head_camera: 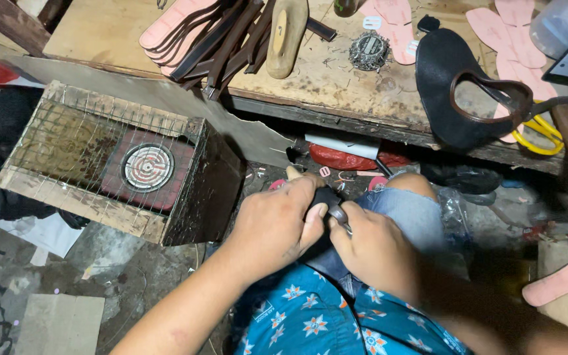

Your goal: The person sits on the floor and works a black shoe upper over a wooden last, pulling and pressing the material edges. They use pincers to grip and tuck the upper and tap it with a hammer, then press a pink insole board into the shoe and hammer it flat.

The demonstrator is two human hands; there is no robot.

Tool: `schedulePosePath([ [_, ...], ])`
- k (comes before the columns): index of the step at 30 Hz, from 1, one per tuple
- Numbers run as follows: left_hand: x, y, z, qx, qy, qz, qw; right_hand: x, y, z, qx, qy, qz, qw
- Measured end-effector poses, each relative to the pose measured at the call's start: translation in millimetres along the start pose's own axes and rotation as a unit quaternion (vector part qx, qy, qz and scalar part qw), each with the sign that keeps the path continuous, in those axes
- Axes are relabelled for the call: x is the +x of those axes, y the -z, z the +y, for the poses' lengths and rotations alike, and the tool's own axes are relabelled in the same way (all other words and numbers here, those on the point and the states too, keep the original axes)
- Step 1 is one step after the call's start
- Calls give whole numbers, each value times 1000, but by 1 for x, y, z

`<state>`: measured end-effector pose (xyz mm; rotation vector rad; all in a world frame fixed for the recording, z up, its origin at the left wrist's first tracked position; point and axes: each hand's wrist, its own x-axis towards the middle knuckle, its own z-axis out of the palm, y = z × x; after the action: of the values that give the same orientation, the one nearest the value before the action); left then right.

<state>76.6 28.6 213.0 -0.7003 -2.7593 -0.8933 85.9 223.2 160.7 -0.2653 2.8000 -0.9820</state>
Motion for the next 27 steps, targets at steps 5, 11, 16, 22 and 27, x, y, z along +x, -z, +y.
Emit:
schedulePosePath([
  [5,-5,7,-2,-19,39,37,998,12,-23,-3,-4,166,128,978],
  [11,-15,-5,0,-82,53,82,992,-7,4,-3,-51,84,59,993],
  [16,-18,-40,-14,-141,74,87,983,-10,-6,0,-38,55,2,998],
  [22,-27,-54,-15,-82,54,14,995,-27,6,15,-19,19,-183,983],
  [27,-30,-55,-5,-129,57,49,989,-16,17,10,42,21,-292,955],
])
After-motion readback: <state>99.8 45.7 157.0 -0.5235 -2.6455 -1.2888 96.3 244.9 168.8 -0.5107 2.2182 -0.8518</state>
